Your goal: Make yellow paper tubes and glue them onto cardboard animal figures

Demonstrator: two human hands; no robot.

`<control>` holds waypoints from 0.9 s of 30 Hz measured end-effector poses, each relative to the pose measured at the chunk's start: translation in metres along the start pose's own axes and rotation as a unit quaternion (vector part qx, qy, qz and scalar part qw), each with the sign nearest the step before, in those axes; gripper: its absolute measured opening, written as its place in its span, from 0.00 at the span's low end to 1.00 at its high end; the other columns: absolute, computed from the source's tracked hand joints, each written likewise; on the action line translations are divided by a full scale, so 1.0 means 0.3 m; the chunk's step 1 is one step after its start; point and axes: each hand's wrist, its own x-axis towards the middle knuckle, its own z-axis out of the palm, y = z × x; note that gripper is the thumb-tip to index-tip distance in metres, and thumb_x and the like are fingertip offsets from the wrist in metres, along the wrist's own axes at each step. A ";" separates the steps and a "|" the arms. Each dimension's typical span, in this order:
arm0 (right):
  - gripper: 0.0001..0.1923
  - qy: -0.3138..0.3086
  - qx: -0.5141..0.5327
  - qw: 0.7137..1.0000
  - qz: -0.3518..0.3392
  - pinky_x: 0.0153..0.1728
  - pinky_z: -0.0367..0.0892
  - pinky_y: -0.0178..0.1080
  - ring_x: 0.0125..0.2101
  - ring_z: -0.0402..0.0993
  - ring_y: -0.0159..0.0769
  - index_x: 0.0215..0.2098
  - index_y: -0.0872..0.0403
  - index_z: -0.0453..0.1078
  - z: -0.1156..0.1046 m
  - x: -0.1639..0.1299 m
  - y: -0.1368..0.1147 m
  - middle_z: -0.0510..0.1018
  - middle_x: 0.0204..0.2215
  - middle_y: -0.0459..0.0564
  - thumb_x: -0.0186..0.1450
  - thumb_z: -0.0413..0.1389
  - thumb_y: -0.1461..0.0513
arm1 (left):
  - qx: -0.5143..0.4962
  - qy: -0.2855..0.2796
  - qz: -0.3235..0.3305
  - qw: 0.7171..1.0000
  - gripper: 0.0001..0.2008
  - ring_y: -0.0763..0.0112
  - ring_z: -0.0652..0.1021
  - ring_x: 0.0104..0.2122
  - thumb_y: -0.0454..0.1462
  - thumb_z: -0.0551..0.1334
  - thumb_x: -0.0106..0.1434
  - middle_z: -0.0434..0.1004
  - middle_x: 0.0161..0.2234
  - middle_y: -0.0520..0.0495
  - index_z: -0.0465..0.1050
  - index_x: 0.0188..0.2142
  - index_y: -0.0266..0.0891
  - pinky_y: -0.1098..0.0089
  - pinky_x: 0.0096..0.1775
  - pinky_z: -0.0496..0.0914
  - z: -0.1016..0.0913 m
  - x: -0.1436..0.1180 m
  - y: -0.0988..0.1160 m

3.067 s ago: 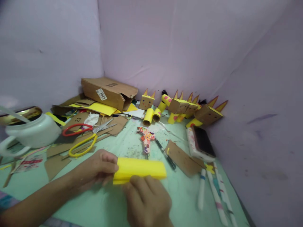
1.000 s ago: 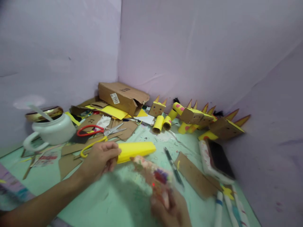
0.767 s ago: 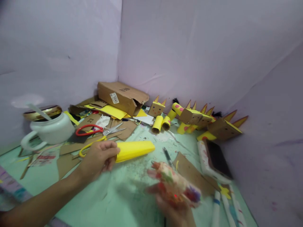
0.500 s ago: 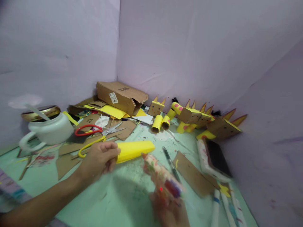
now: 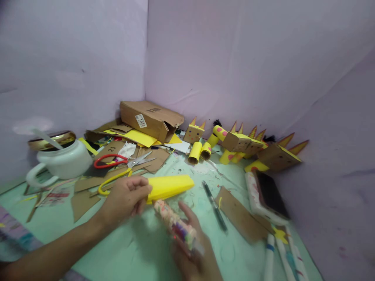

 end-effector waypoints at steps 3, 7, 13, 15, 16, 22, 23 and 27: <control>0.32 -0.007 -0.006 1.000 0.021 0.29 0.67 0.38 0.30 0.73 0.41 0.57 0.51 0.58 0.012 -0.004 -0.024 0.77 0.32 0.51 0.57 0.55 0.49 | 0.017 0.001 0.006 1.000 0.08 0.82 0.57 0.06 0.39 0.58 0.49 0.62 0.05 0.58 0.63 0.19 0.38 0.80 0.10 0.51 0.001 -0.003 0.008; 0.30 -0.001 -0.041 0.999 0.021 0.26 0.64 0.36 0.26 0.71 0.38 0.56 0.51 0.60 0.016 -0.004 -0.034 0.76 0.30 0.49 0.58 0.53 0.50 | 0.022 0.001 0.002 1.000 0.07 0.82 0.57 0.06 0.39 0.57 0.49 0.61 0.05 0.58 0.63 0.19 0.39 0.80 0.10 0.51 0.004 -0.003 0.015; 0.27 -0.008 -0.037 0.999 0.018 0.25 0.63 0.36 0.23 0.69 0.36 0.53 0.52 0.61 0.021 0.003 -0.012 0.75 0.30 0.50 0.57 0.53 0.52 | 0.017 -0.004 0.005 1.000 0.07 0.82 0.57 0.06 0.39 0.57 0.50 0.61 0.05 0.59 0.63 0.19 0.39 0.80 0.10 0.51 0.004 -0.004 0.008; 0.27 -0.009 -0.024 0.999 0.032 0.24 0.63 0.35 0.23 0.69 0.36 0.52 0.51 0.61 0.024 0.006 -0.007 0.75 0.29 0.49 0.56 0.53 0.51 | 0.016 -0.003 0.002 1.000 0.07 0.82 0.56 0.06 0.39 0.57 0.50 0.60 0.05 0.59 0.64 0.19 0.39 0.81 0.10 0.51 0.003 -0.005 0.006; 0.27 -0.007 -0.019 0.999 0.037 0.24 0.62 0.35 0.23 0.68 0.36 0.51 0.51 0.62 0.024 0.007 -0.006 0.74 0.29 0.49 0.56 0.53 0.51 | 0.015 -0.002 0.000 1.000 0.07 0.82 0.57 0.06 0.39 0.57 0.50 0.60 0.05 0.59 0.64 0.19 0.39 0.81 0.10 0.51 0.004 -0.005 0.006; 0.26 -0.007 -0.030 0.999 0.025 0.23 0.60 0.34 0.22 0.67 0.34 0.51 0.51 0.63 0.022 0.007 -0.015 0.73 0.27 0.47 0.56 0.54 0.51 | -0.005 -0.006 -0.005 1.000 0.08 0.83 0.56 0.06 0.40 0.58 0.49 0.60 0.05 0.59 0.63 0.19 0.39 0.81 0.10 0.50 0.003 0.003 0.000; 0.26 -0.002 -0.030 0.999 0.020 0.24 0.61 0.34 0.23 0.68 0.34 0.51 0.51 0.63 0.021 0.006 -0.017 0.74 0.27 0.47 0.56 0.54 0.51 | -0.010 -0.007 -0.010 1.000 0.08 0.83 0.56 0.05 0.40 0.58 0.49 0.61 0.05 0.59 0.63 0.20 0.39 0.81 0.10 0.50 0.002 0.004 -0.001; 0.23 0.032 -0.038 0.999 0.012 0.27 0.64 0.35 0.25 0.70 0.36 0.49 0.51 0.65 0.012 -0.003 -0.026 0.75 0.29 0.48 0.57 0.55 0.53 | -0.026 0.001 -0.027 0.999 0.07 0.83 0.55 0.05 0.40 0.58 0.48 0.61 0.05 0.58 0.64 0.20 0.38 0.80 0.09 0.49 0.000 0.006 -0.001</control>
